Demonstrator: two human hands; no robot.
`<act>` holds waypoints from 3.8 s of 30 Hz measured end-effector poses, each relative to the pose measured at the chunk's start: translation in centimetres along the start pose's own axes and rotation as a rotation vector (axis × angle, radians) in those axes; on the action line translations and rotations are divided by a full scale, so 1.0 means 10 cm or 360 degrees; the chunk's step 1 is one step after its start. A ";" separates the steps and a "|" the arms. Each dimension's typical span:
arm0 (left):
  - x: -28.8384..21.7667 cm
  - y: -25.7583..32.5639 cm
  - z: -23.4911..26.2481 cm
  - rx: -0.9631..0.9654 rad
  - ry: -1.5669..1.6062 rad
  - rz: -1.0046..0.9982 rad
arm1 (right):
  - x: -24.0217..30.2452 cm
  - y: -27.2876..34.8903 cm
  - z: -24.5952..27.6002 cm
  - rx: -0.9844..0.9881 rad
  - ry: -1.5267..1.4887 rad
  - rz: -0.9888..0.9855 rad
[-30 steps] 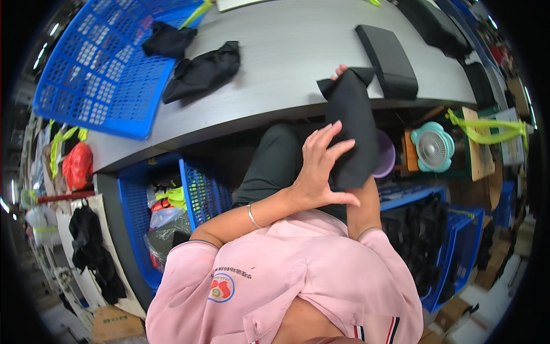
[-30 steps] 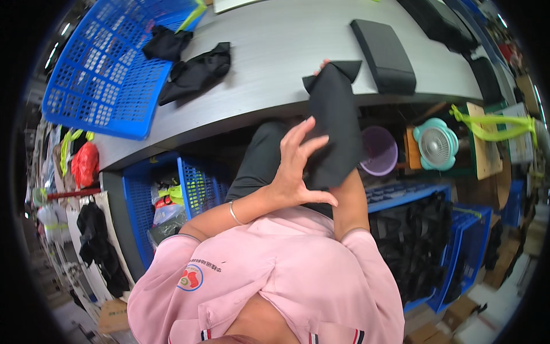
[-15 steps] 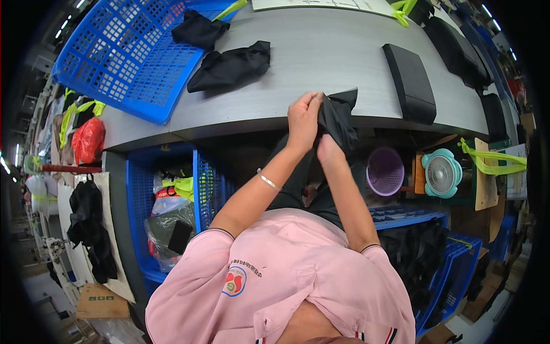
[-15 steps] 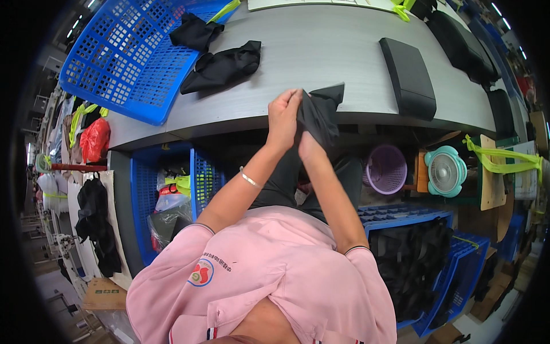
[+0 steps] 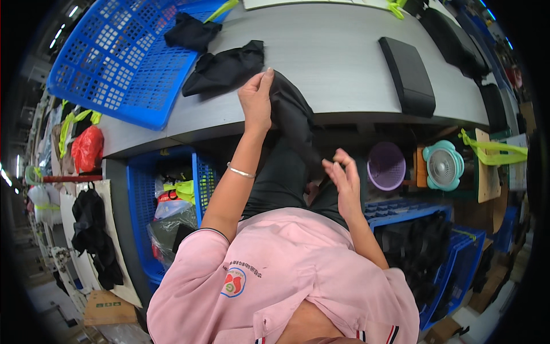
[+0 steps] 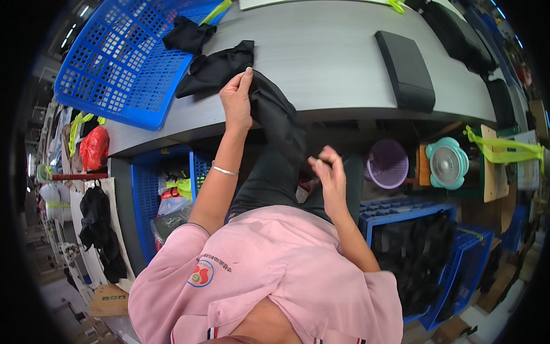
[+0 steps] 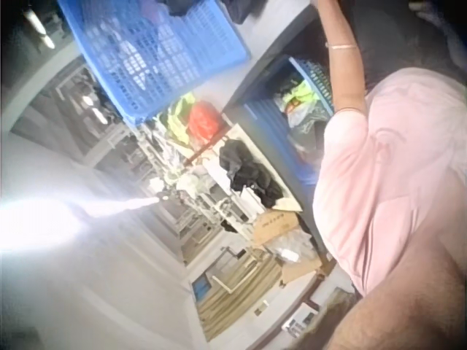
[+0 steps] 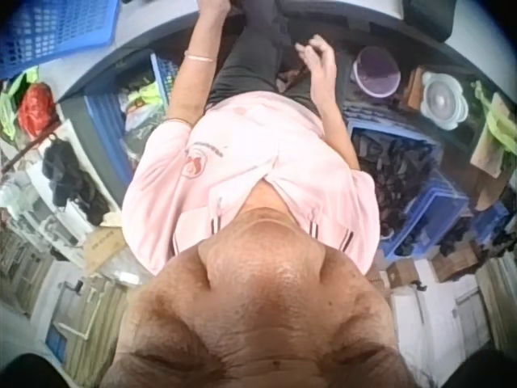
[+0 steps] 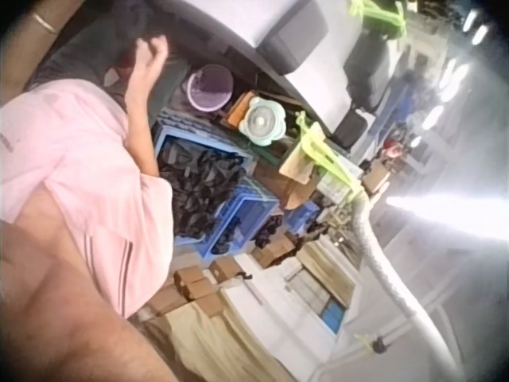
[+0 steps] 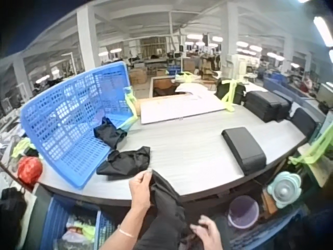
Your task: The person is inspecting and folding black fabric garment components at a workstation.
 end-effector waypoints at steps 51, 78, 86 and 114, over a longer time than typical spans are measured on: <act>-0.10 1.23 -0.70 0.1064 0.0054 0.0190 | 0.58 -0.24 -0.12 -0.0156 0.0820 0.0731; 0.50 1.40 0.17 0.1748 -0.0748 -0.0349 | 1.24 -0.39 0.02 -0.0094 0.0904 0.0774; -0.05 0.70 0.04 0.1607 -0.0863 -0.0550 | 1.39 -0.55 0.05 0.0470 0.0523 0.0687; 0.75 0.33 -0.98 0.0743 0.1353 0.1620 | 0.78 -1.57 -0.14 0.0242 -0.0376 -0.0024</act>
Point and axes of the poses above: each hand's wrist, its own y-axis away from the middle knuckle, its own z-axis out of the back of the hand, x = y × z, the point moved 7 cm from there along -y, towards the middle knuckle, and after that the axes turned 4 degrees about -z, right-handed, at the moved point
